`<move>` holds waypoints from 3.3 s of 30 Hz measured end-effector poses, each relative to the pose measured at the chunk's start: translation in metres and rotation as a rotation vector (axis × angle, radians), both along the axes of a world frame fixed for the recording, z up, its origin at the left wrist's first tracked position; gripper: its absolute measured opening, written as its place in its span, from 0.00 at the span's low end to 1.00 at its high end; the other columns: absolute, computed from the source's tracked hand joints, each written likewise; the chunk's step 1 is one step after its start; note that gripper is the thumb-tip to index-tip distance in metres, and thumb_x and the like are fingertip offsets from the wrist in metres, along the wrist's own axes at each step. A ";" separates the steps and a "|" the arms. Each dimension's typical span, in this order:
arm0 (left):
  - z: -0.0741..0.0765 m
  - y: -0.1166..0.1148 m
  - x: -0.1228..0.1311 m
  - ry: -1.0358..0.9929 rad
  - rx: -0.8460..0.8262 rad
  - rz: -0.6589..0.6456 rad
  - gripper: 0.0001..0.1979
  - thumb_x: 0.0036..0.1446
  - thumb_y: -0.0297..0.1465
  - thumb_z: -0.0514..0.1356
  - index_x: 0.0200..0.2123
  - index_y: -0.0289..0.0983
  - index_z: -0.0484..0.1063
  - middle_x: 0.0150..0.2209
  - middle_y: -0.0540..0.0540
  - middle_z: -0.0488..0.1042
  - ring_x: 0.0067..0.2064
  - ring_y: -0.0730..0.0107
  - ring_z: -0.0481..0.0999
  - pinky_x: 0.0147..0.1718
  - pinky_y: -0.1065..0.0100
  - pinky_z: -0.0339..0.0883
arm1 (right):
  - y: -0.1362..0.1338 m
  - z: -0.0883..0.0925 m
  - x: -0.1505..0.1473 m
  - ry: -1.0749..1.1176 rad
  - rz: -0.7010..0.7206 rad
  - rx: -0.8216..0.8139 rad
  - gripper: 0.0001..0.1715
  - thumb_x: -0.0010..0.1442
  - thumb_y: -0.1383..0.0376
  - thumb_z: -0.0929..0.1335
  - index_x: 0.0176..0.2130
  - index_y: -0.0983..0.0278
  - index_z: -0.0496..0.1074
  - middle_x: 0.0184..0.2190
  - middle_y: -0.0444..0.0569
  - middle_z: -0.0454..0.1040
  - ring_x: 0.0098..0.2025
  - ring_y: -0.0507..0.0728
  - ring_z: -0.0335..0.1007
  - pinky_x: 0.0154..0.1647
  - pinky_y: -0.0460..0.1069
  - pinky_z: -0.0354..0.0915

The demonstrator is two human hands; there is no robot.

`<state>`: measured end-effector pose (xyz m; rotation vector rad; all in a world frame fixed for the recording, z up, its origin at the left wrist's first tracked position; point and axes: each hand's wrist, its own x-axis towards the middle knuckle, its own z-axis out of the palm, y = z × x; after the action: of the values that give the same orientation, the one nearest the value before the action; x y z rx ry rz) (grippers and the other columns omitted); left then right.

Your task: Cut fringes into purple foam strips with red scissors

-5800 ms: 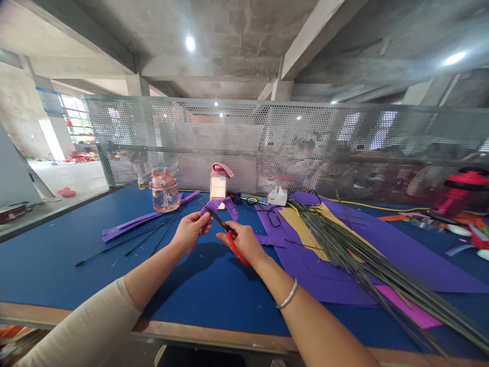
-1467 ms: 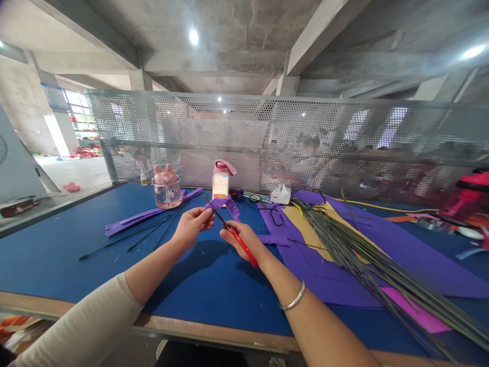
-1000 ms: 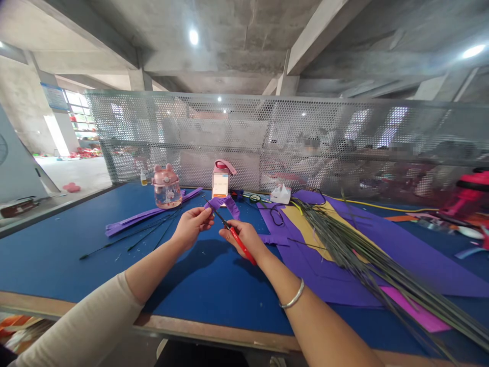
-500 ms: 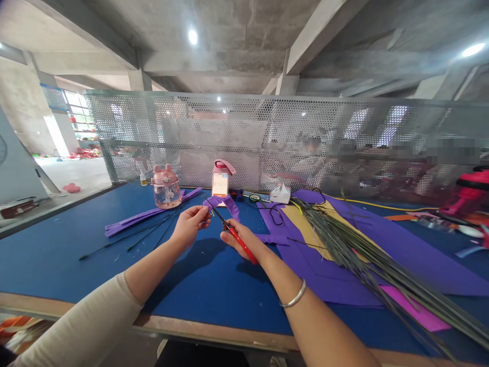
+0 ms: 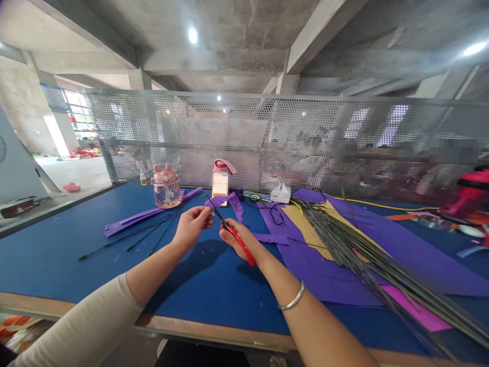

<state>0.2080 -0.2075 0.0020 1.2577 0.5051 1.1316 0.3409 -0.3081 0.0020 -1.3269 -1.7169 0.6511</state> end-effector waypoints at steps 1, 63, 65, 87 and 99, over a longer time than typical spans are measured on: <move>0.000 -0.001 0.000 0.004 0.001 -0.005 0.18 0.41 0.43 0.65 0.26 0.33 0.71 0.21 0.50 0.71 0.22 0.76 0.70 0.23 0.72 0.65 | 0.000 -0.001 0.000 0.006 -0.005 -0.001 0.29 0.56 0.40 0.58 0.36 0.62 0.58 0.21 0.38 0.51 0.20 0.48 0.46 0.19 0.44 0.49; 0.002 -0.006 0.004 -0.004 -0.007 0.040 0.16 0.41 0.40 0.64 0.26 0.32 0.71 0.21 0.50 0.70 0.22 0.76 0.70 0.22 0.73 0.66 | 0.003 0.001 -0.003 -0.040 -0.034 0.073 0.29 0.54 0.40 0.60 0.33 0.63 0.59 0.24 0.42 0.56 0.23 0.50 0.50 0.23 0.46 0.52; 0.003 -0.007 0.004 0.000 0.001 0.040 0.16 0.42 0.40 0.64 0.27 0.32 0.71 0.22 0.50 0.71 0.22 0.76 0.70 0.23 0.72 0.67 | 0.003 0.000 -0.003 -0.043 -0.041 0.081 0.28 0.55 0.41 0.61 0.34 0.64 0.60 0.24 0.42 0.56 0.23 0.50 0.50 0.23 0.45 0.51; 0.001 -0.005 0.003 0.021 0.018 0.053 0.14 0.43 0.39 0.63 0.26 0.33 0.71 0.21 0.50 0.70 0.22 0.75 0.70 0.23 0.71 0.66 | 0.002 0.004 -0.006 -0.120 -0.264 0.086 0.24 0.51 0.47 0.67 0.31 0.67 0.69 0.21 0.41 0.60 0.23 0.50 0.52 0.23 0.44 0.53; 0.005 0.014 -0.006 0.100 -0.099 0.060 0.14 0.41 0.39 0.63 0.27 0.33 0.70 0.22 0.49 0.70 0.23 0.77 0.69 0.23 0.73 0.64 | -0.002 0.019 0.023 -0.327 -0.288 -0.080 0.31 0.42 0.52 0.73 0.42 0.63 0.64 0.22 0.39 0.66 0.23 0.51 0.59 0.23 0.44 0.55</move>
<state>0.2020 -0.1935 0.0072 1.2241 0.6702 1.0846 0.3638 -0.3102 0.0213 -1.7740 -1.7156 0.3537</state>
